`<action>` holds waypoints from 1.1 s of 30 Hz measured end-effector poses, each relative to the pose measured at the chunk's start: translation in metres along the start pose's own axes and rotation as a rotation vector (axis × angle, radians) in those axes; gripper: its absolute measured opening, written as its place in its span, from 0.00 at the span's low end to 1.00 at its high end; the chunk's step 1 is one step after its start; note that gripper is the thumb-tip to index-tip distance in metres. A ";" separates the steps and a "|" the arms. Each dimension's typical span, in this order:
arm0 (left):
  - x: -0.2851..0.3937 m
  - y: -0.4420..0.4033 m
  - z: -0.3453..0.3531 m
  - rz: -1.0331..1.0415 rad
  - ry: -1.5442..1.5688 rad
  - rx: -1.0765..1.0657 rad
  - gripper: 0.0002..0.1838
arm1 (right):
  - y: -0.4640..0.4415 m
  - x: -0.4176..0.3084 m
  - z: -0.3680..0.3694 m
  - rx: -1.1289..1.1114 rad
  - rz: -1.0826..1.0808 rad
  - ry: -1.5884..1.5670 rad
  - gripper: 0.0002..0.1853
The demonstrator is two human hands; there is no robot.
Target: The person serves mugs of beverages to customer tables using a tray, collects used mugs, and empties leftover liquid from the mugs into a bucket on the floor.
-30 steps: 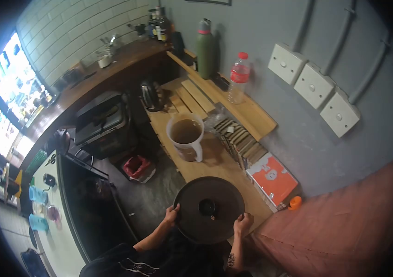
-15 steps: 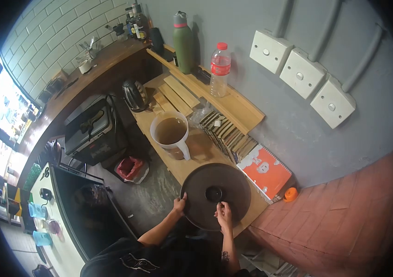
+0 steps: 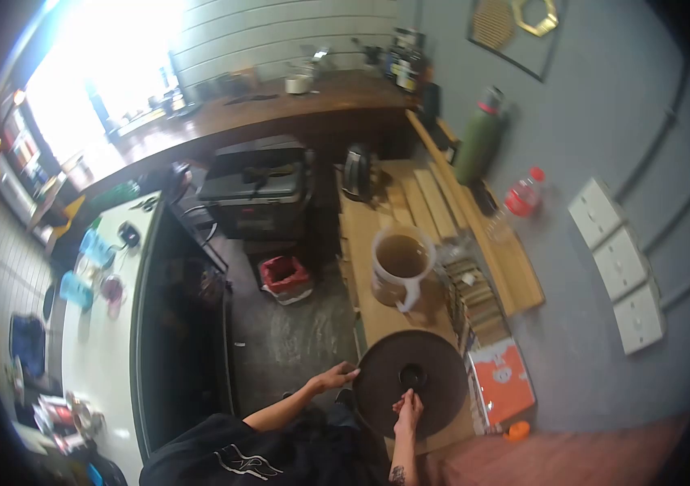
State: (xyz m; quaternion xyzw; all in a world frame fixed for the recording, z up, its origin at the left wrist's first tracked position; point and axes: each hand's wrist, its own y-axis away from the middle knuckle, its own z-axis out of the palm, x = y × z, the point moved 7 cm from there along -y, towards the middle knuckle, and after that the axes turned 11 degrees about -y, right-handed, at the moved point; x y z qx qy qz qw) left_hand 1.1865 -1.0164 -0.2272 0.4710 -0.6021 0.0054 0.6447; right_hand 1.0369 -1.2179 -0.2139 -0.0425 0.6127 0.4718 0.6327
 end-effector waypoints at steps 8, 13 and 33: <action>-0.085 0.118 -0.083 -0.063 0.263 0.166 0.30 | 0.021 0.016 0.111 -0.086 0.014 0.045 0.17; -0.129 0.222 -0.121 0.060 0.547 0.522 0.26 | 0.082 0.025 0.236 -0.533 0.048 0.271 0.17; -0.245 0.629 -0.091 0.145 0.690 1.727 0.36 | 0.494 0.247 0.450 -1.855 0.631 0.765 0.16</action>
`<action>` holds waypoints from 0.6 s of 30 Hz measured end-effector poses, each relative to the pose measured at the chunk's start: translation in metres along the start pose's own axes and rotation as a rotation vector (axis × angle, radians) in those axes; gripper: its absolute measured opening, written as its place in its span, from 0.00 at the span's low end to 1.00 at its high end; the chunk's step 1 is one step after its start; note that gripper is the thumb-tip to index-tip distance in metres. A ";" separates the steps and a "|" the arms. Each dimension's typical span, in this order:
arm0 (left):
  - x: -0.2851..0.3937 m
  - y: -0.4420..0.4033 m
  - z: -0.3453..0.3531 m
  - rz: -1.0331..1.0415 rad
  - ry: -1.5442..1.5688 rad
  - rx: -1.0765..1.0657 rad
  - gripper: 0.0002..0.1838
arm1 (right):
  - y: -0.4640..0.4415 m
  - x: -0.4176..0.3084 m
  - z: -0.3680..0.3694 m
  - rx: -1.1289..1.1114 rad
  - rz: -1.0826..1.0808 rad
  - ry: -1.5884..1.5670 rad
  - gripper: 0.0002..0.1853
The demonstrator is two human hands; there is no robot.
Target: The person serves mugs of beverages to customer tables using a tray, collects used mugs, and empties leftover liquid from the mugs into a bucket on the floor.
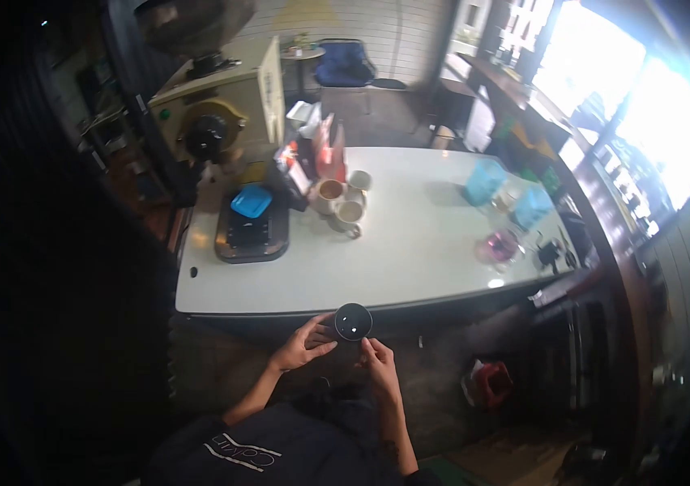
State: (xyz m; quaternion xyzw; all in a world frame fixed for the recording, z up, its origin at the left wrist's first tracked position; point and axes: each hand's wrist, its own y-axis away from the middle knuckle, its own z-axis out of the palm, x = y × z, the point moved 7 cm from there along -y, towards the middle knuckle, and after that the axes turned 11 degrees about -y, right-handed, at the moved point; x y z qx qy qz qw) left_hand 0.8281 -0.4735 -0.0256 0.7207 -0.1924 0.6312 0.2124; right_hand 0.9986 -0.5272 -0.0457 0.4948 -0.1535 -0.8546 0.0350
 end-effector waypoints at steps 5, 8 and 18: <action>-0.010 -0.017 -0.028 -0.011 0.056 0.198 0.41 | -0.066 0.002 0.022 -0.151 0.048 0.207 0.16; -0.025 -0.038 -0.034 -0.045 0.079 0.295 0.41 | -0.097 -0.003 0.027 -0.215 0.090 0.272 0.17; -0.037 -0.130 -0.020 -0.152 0.144 0.460 0.38 | -0.183 -0.055 0.005 -0.409 0.192 0.453 0.19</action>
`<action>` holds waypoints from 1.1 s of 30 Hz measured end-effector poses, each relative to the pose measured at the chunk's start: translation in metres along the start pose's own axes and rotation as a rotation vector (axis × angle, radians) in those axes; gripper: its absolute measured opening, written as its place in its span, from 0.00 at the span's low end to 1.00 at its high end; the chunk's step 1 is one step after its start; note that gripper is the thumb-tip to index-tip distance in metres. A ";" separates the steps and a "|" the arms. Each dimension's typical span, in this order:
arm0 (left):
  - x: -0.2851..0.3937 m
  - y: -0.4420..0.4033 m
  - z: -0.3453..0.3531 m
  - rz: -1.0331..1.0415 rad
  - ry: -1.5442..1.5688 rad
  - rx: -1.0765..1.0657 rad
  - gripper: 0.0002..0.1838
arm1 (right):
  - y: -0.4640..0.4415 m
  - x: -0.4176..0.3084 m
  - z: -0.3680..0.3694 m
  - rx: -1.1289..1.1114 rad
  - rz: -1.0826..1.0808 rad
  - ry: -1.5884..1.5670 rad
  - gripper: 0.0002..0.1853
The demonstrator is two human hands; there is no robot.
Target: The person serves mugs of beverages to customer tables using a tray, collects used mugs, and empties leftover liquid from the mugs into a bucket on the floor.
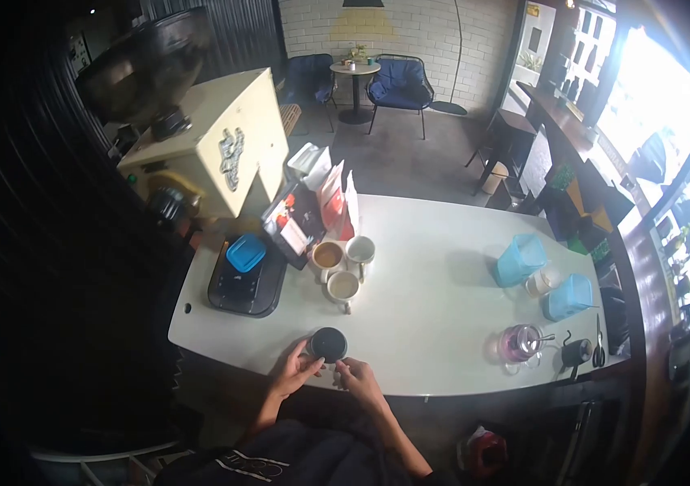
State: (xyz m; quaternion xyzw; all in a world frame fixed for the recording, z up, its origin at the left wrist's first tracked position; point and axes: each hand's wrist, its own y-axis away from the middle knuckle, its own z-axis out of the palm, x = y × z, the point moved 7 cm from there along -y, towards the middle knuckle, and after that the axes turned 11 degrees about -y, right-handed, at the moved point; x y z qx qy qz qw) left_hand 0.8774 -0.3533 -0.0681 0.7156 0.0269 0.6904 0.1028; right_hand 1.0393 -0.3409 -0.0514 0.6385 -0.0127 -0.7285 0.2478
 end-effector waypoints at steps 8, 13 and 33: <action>0.007 -0.015 0.017 -0.078 0.008 0.182 0.41 | -0.031 0.010 -0.023 -0.270 0.065 0.003 0.21; 0.014 -0.021 0.015 -0.048 0.014 0.331 0.42 | -0.050 0.007 -0.017 -0.375 0.064 0.035 0.20; 0.068 -0.076 -0.009 0.051 -0.923 0.472 0.50 | -0.067 -0.039 -0.062 -0.333 0.103 0.136 0.17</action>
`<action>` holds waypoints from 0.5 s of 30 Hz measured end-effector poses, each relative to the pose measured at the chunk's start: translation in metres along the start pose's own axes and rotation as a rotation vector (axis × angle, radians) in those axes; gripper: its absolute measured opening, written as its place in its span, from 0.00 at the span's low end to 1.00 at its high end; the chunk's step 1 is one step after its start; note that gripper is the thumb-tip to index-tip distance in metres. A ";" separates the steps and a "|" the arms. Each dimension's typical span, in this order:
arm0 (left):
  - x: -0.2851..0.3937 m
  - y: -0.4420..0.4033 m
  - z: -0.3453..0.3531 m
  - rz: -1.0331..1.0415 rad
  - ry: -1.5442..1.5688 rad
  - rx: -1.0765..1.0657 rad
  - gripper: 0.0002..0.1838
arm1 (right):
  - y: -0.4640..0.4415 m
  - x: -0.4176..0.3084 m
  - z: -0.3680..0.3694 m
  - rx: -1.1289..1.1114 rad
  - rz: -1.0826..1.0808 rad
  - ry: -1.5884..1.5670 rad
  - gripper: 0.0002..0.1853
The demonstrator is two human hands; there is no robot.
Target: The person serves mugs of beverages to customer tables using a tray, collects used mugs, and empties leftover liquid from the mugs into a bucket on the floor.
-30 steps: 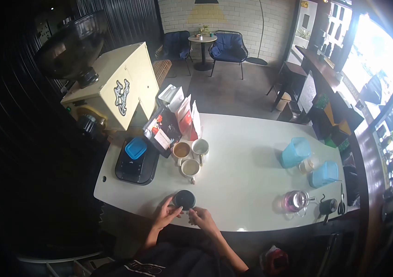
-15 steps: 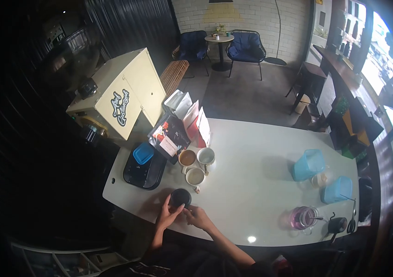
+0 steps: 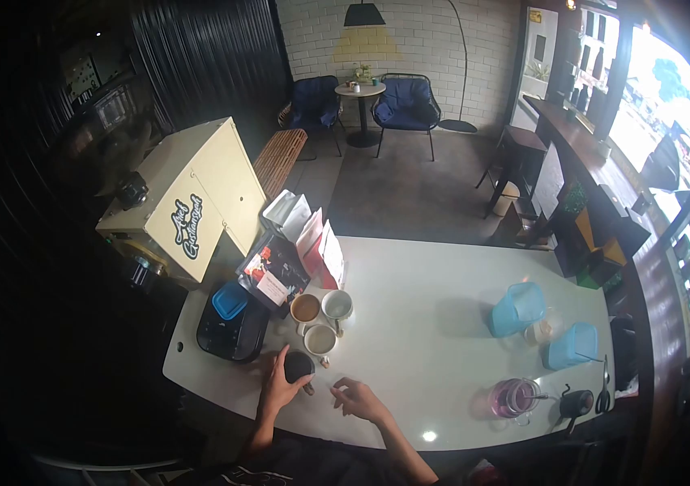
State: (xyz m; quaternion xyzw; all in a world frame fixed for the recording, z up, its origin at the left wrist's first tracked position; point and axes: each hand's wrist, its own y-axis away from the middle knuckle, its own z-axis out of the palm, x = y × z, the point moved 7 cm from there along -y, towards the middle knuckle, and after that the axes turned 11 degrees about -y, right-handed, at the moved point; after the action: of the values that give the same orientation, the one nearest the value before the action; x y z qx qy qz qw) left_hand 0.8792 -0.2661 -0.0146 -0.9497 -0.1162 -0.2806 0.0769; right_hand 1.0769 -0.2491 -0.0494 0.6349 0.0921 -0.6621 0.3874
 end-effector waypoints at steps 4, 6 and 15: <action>0.004 -0.003 -0.004 -0.058 -0.023 -0.019 0.48 | 0.016 -0.011 -0.046 0.188 -0.100 -0.022 0.15; 0.001 -0.008 -0.009 -0.054 -0.023 0.012 0.47 | 0.017 -0.018 -0.064 0.280 -0.160 -0.080 0.14; -0.018 -0.047 -0.009 -0.048 0.067 0.100 0.45 | -0.014 -0.055 -0.074 0.366 -0.272 -0.059 0.15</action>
State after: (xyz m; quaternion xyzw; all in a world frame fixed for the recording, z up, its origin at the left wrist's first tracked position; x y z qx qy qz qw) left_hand 0.8476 -0.2257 -0.0129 -0.9316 -0.1503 -0.3080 0.1213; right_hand 1.1191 -0.1719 -0.0179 0.6568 0.0441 -0.7321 0.1753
